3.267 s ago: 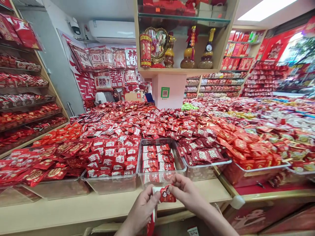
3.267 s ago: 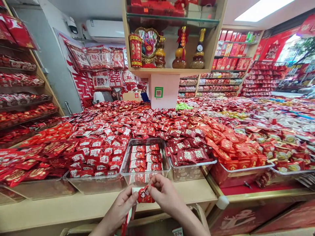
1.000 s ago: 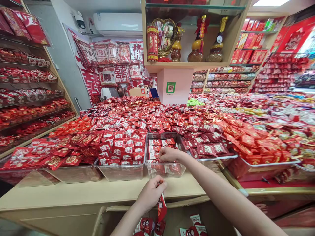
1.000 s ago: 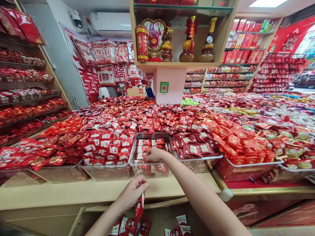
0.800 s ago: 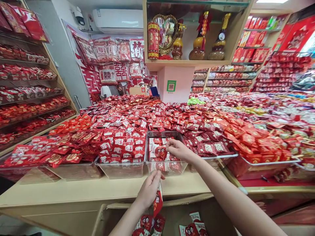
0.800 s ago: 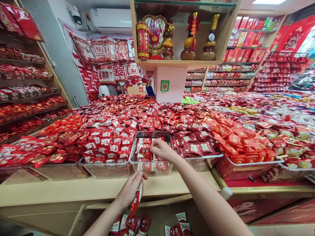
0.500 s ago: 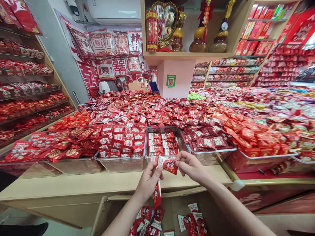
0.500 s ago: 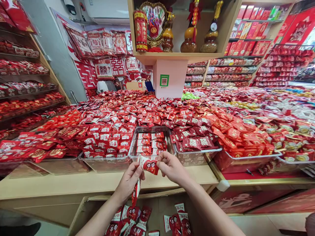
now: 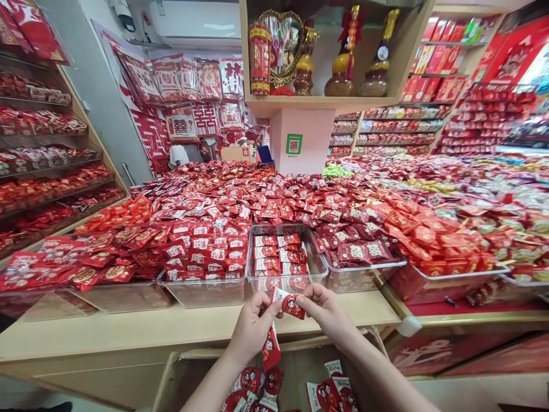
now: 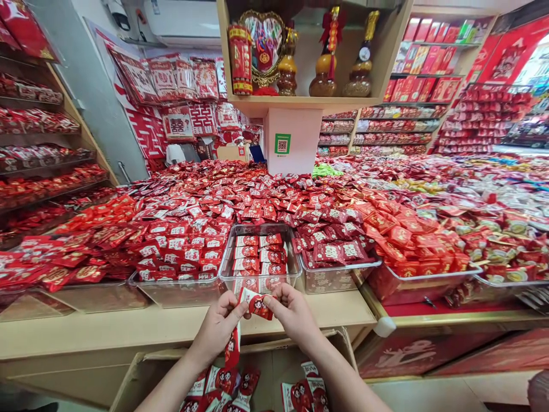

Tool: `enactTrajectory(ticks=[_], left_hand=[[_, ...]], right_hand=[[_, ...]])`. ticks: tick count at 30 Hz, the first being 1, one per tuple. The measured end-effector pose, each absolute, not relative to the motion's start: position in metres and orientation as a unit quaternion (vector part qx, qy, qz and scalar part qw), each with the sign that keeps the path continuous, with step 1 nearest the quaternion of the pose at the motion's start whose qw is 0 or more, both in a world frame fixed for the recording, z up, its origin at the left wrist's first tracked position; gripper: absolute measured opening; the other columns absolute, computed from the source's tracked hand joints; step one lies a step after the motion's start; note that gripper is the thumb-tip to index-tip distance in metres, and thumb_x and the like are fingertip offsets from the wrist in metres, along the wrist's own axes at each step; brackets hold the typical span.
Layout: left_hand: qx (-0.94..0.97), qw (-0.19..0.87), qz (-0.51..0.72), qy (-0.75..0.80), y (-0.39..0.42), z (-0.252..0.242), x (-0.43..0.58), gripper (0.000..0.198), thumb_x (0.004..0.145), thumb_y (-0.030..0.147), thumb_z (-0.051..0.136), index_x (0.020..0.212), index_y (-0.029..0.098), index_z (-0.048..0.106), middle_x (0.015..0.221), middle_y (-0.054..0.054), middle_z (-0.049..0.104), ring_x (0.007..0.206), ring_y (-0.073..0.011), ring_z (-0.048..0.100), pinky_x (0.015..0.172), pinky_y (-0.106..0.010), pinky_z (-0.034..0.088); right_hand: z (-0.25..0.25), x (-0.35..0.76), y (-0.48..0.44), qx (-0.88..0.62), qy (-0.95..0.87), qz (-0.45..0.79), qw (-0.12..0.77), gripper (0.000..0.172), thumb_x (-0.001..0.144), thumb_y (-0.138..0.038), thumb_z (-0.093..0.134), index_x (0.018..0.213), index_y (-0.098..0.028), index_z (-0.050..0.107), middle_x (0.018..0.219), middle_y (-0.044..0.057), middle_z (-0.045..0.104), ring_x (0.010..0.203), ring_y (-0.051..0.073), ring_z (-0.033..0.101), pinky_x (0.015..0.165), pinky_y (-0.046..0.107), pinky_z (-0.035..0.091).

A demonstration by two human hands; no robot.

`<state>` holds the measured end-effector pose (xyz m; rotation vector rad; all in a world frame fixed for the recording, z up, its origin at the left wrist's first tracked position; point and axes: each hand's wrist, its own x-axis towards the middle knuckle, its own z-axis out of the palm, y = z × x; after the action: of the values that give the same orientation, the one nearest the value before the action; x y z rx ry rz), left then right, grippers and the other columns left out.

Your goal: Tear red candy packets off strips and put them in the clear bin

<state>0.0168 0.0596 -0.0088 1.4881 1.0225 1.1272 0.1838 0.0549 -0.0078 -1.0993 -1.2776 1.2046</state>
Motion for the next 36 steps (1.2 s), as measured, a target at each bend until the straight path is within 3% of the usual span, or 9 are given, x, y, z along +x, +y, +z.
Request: enactTrajectory(ticks=[5,10,17,23,28,32,36], left_hand=[[0.621,0.513,0.440,0.397,0.059,-0.009,0.018,0.020,0.075,0.032,0.053,0.062,0.018,0.046,0.060,0.002,0.056,0.060,-0.0131,0.053,0.060,-0.023,0.039],[0.635,0.543,0.382,0.395,0.058,-0.007,0.019,0.018,0.074,0.033,0.054,0.068,0.018,0.047,0.056,0.004,0.051,0.054,-0.0110,0.048,0.055,-0.021,0.037],[0.658,0.463,0.407,0.433,0.058,-0.007,0.019,0.027,0.076,0.037,0.048,0.059,0.016,0.049,0.054,0.005,0.038,0.054,-0.0098,0.036,0.053,-0.020,0.032],[0.635,0.462,0.426,0.449,0.060,-0.008,0.018,0.026,0.078,0.037,0.045,0.062,0.017,0.050,0.056,0.004,0.044,0.055,-0.0108,0.040,0.054,-0.020,0.034],[0.618,0.474,0.430,0.457,0.058,-0.008,0.019,0.026,0.079,0.037,0.043,0.063,0.018,0.045,0.055,0.005,0.043,0.051,-0.0099,0.043,0.049,-0.019,0.037],[0.614,0.466,0.430,0.470,0.054,-0.009,0.020,0.026,0.078,0.038,0.045,0.062,0.018,0.044,0.053,0.006,0.039,0.046,-0.0082,0.040,0.044,-0.018,0.035],[0.591,0.471,0.437,0.487,0.053,-0.007,0.018,0.026,0.079,0.040,0.042,0.067,0.018,0.048,0.050,0.006,0.045,0.041,-0.0079,0.042,0.039,-0.017,0.033]], right_hand=[[-0.006,0.176,0.052,-0.399,-0.502,0.577,0.506,0.033,0.066,-0.044,0.060,0.080,-0.017,0.047,0.066,-0.001,0.053,0.055,0.009,0.047,0.050,0.021,0.037],[-0.009,0.173,0.049,-0.424,-0.542,0.550,0.474,0.031,0.067,-0.044,0.058,0.066,-0.014,0.049,0.054,-0.003,0.048,0.047,0.006,0.041,0.045,0.019,0.033],[-0.017,0.176,0.052,-0.431,-0.550,0.545,0.464,0.033,0.070,-0.046,0.054,0.069,-0.013,0.053,0.052,-0.005,0.044,0.043,0.004,0.036,0.039,0.018,0.031],[-0.012,0.173,0.050,-0.407,-0.486,0.605,0.481,0.039,0.063,-0.045,0.062,0.086,-0.017,0.047,0.060,-0.003,0.054,0.049,0.009,0.049,0.039,0.019,0.040],[-0.013,0.175,0.050,-0.413,-0.474,0.626,0.461,0.037,0.056,-0.040,0.068,0.069,-0.015,0.044,0.061,-0.001,0.056,0.048,0.008,0.051,0.038,0.018,0.040],[-0.014,0.177,0.049,-0.413,-0.496,0.623,0.442,0.033,0.061,-0.042,0.064,0.071,-0.014,0.047,0.061,-0.001,0.056,0.048,0.008,0.051,0.039,0.019,0.040],[0.006,0.185,0.052,-0.429,-0.529,0.563,0.468,0.029,0.064,-0.041,0.061,0.070,-0.013,0.054,0.056,-0.002,0.053,0.046,0.007,0.044,0.039,0.019,0.036]])
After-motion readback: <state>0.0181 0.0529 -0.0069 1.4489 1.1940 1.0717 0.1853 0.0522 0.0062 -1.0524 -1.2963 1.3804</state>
